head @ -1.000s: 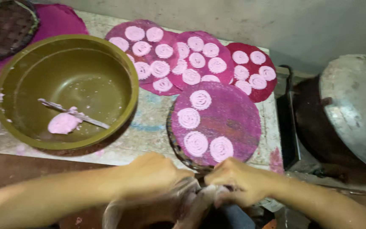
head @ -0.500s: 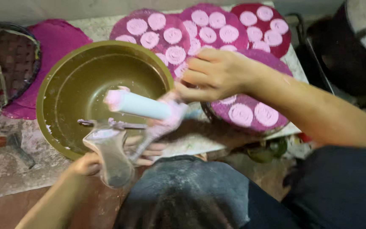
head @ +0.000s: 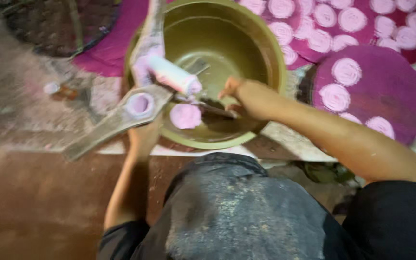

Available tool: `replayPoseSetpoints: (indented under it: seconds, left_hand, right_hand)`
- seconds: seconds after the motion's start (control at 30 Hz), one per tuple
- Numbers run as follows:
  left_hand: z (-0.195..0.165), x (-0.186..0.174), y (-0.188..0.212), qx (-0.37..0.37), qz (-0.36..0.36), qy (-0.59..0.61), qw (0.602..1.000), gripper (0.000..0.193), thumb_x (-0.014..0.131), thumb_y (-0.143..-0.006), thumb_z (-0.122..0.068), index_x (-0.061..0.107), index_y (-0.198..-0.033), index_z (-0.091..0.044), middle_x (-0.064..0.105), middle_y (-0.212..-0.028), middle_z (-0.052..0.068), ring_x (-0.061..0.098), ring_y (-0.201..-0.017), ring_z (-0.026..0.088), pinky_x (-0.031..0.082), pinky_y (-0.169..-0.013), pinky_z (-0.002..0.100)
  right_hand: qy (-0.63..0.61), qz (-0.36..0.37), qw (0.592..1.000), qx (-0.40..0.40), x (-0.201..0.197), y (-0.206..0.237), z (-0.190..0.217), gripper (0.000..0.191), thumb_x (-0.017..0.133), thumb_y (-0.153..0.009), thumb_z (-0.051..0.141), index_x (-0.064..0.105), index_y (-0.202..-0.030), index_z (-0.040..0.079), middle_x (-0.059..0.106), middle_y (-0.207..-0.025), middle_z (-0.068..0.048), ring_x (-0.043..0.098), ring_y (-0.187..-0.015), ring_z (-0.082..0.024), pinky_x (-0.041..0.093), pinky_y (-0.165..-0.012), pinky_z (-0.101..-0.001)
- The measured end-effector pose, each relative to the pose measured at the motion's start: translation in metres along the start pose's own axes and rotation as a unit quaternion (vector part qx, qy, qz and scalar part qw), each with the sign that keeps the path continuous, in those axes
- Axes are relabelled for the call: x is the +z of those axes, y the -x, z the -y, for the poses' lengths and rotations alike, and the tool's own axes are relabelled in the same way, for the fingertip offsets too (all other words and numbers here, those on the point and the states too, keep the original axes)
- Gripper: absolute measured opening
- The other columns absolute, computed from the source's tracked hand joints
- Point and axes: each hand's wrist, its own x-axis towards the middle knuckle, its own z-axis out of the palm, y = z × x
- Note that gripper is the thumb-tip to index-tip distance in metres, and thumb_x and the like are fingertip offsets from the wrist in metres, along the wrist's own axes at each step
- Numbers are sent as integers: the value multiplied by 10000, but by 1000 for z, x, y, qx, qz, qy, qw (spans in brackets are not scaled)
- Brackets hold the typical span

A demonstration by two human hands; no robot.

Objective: The person loads pink icing paste into a wooden hand-held extruder press and squeezes rosettes of paste onto round pink boards, one board at a time. They refill the press from a bowl of paste using a small knife and set finished boards aside with the others.

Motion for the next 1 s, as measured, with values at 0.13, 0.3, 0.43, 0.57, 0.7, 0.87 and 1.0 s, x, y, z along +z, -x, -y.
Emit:
replayPoseSetpoints:
  seconds: [0.13, 0.3, 0.43, 0.57, 0.7, 0.87, 1.0]
  left_hand:
    - [5, 15, -11, 23, -39, 56, 997, 358, 738, -904, 9, 586, -1227, -15, 652, -1109, 43, 642, -1034, 148, 525, -959, 291]
    - [1, 24, -24, 46, -55, 38, 997, 316, 792, -917, -3, 633, -1189, -27, 680, -1134, 67, 660, -1063, 156, 531, -998, 307]
    - [0, 29, -29, 18, -63, 78, 995, 337, 803, -913, -30, 636, -1205, -25, 700, -1130, 72, 675, -1049, 156, 541, -990, 304]
    - [0, 32, -27, 23, -77, 106, 991, 322, 795, -926, -29, 638, -1206, -23, 671, -1214, 86, 652, -1094, 149, 527, -1019, 307]
    - [-2, 32, -24, 25, -65, 85, 994, 351, 793, -925, -47, 620, -1229, -17, 635, -1287, 90, 641, -1100, 138, 525, -1000, 296]
    - [-5, 28, -26, -14, -53, 76, 996, 380, 787, -917, -85, 613, -1249, -21, 621, -1322, 99, 641, -1087, 153, 531, -959, 296]
    - [-7, 27, -27, 36, -58, 16, 998, 324, 799, -919, -78, 656, -1206, -33, 633, -1323, 108, 651, -1129, 190, 528, -982, 314]
  right_hand:
    - [126, 66, 989, 37, 76, -64, -5, 541, 786, -827, 286, 519, -1219, 26, 648, -1102, -230, 657, -990, -432, 532, -810, -504]
    - [73, 108, 982, 134, 85, -89, -5, 387, 594, -903, 96, 425, -1244, 27, 708, -1051, -213, 674, -991, -434, 537, -830, -524]
    - [158, 122, 975, 96, 45, -70, -24, 234, 555, -957, 121, 533, -1182, 62, 695, -1001, -231, 700, -926, -439, 566, -770, -527]
    - [209, 137, 959, 132, 36, -59, -30, 204, 523, -995, 180, 608, -1168, 115, 714, -967, -200, 711, -877, -413, 570, -754, -525]
    - [150, 111, 980, 75, 64, -55, -20, 331, 502, -908, 65, 654, -1195, 126, 711, -963, -211, 710, -848, -406, 576, -723, -504]
    - [128, 119, 982, 76, 86, -43, 2, 294, 533, -937, 108, 669, -1196, 72, 709, -1002, -216, 718, -858, -389, 575, -774, -484]
    - [67, 84, 993, 52, 87, -25, 26, 353, 536, -940, 108, 685, -1260, 99, 710, -1066, -220, 705, -854, -407, 561, -774, -498]
